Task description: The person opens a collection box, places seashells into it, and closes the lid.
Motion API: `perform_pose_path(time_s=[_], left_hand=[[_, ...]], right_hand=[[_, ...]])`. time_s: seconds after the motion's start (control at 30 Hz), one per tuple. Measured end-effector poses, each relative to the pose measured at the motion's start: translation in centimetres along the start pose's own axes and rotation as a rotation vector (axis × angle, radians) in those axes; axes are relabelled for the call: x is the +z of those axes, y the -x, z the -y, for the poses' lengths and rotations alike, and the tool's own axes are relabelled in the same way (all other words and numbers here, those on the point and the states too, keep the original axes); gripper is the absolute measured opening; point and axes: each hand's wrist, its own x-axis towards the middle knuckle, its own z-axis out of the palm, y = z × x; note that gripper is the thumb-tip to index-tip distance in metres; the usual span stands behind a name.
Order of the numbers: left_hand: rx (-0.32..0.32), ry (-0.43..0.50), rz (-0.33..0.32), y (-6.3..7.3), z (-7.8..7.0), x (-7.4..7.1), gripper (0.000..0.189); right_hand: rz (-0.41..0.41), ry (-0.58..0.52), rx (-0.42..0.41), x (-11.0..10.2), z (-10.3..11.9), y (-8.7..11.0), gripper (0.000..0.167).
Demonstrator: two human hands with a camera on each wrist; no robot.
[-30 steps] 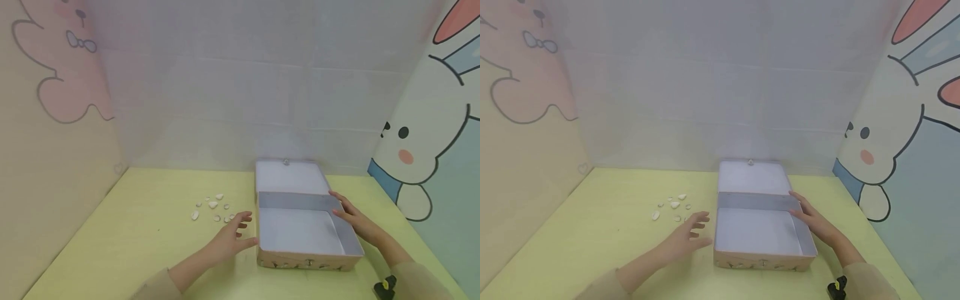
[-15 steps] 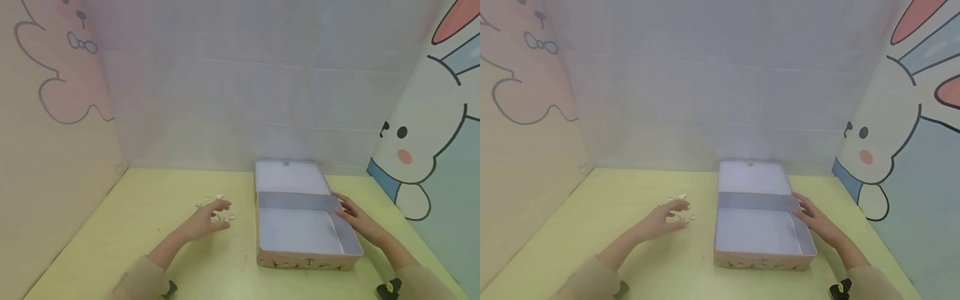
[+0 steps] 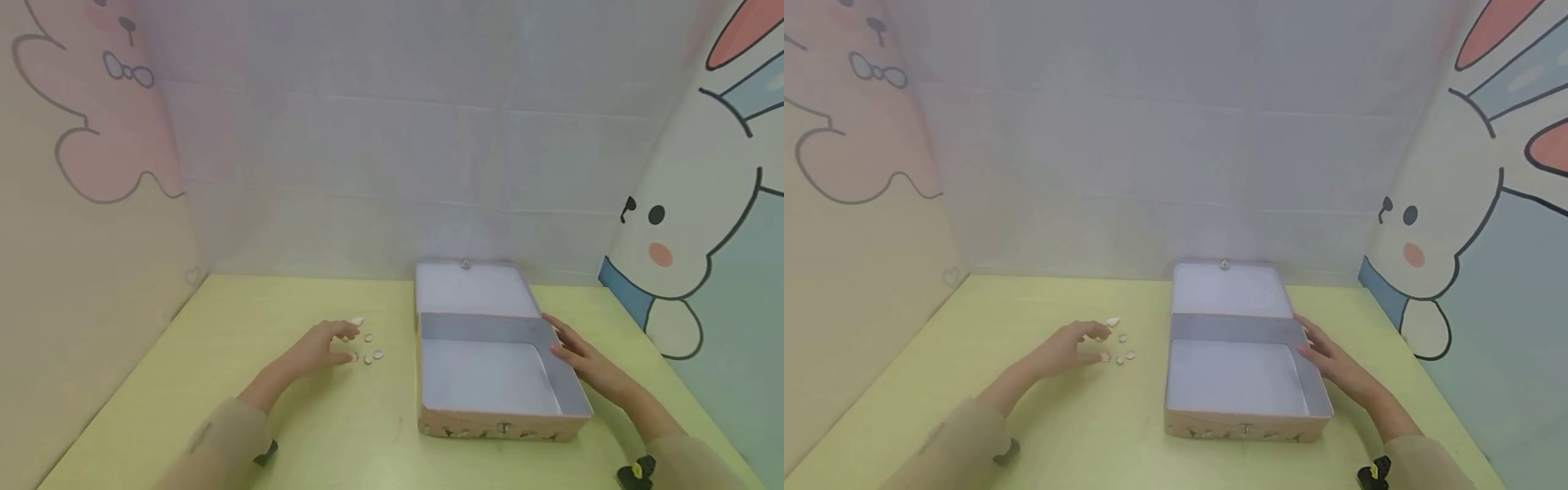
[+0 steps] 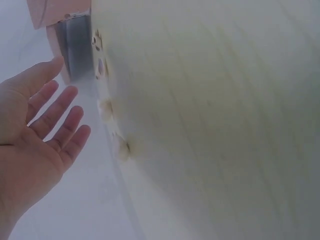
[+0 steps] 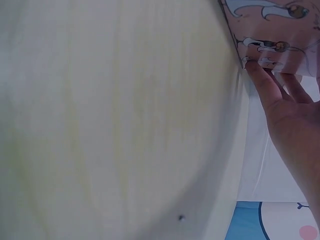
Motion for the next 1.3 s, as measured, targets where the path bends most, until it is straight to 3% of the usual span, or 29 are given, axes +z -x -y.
perform_pose_path(time_s=[0.23, 0.37, 0.53, 0.67, 0.9, 1.3], left_hand=[[0.034, -0.049, 0.068, -0.7, 1.2, 0.3, 0.038], [0.08, -0.144, 0.096, -1.1, 1.2, 0.4, 0.034], [0.054, -0.219, 0.115, -1.5, 1.3, 0.6, 0.028], [0.036, -0.23, 0.121, -1.5, 1.3, 0.7, 0.022], [0.06, -0.242, 0.126, -1.6, 1.0, 0.5, 0.009], [0.067, -0.238, 0.131, -1.7, 1.1, 0.8, 0.007]], right_hand=[[-0.015, 0.016, 0.006, 0.1, 0.0, -0.1, 0.062], [-0.023, 0.018, -0.002, 0.1, 0.0, -0.1, 0.061], [-0.037, 0.035, -0.005, 0.3, 0.1, 0.0, 0.062], [-0.041, 0.04, 0.003, 0.3, 0.2, -0.1, 0.062], [-0.041, 0.036, 0.022, 0.3, 0.2, -0.1, 0.063], [-0.035, 0.032, 0.002, 0.1, -0.3, -0.2, 0.062]])
